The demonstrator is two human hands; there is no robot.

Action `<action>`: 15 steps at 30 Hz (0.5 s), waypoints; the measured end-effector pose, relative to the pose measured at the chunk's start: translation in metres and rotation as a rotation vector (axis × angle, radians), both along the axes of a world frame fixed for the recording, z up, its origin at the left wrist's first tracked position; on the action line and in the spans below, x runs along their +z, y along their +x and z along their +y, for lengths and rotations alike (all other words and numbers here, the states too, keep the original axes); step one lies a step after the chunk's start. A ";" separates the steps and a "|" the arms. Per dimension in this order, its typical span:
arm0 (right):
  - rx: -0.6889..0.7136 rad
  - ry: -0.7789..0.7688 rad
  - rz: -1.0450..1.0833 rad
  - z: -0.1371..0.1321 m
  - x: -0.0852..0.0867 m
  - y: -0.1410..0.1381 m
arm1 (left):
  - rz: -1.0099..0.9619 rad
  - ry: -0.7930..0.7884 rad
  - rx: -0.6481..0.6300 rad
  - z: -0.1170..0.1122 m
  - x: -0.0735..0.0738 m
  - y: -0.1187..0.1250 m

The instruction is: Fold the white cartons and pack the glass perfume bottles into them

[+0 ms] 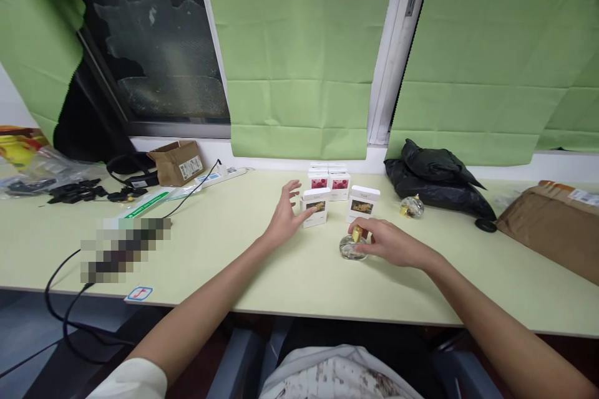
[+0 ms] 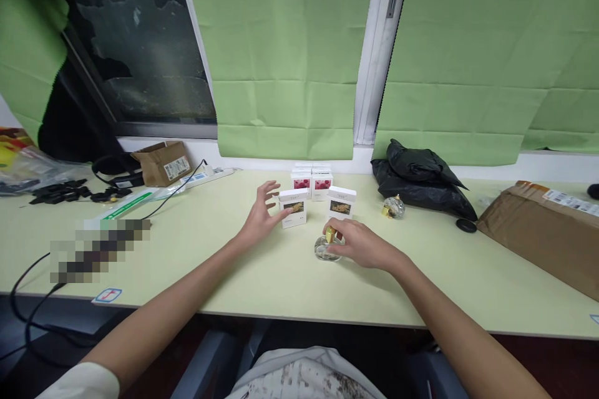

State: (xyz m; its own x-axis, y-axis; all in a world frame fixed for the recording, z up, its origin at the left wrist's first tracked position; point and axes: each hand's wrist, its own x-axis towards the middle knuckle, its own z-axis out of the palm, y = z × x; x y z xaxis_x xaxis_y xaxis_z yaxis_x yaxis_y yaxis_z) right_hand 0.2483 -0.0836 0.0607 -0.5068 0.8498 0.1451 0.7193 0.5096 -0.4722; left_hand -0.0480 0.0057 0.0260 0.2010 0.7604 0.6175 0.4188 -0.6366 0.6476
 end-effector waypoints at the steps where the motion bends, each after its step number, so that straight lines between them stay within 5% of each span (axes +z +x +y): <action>1: 0.011 -0.006 -0.009 0.001 0.005 0.002 | 0.023 -0.040 -0.036 0.003 -0.001 -0.001; 8: -0.066 0.005 0.491 0.012 0.031 0.017 | 0.294 0.188 -0.088 -0.005 -0.009 -0.001; 15: -0.040 0.121 0.910 0.019 0.036 -0.017 | 0.546 0.294 -0.181 -0.016 -0.014 0.000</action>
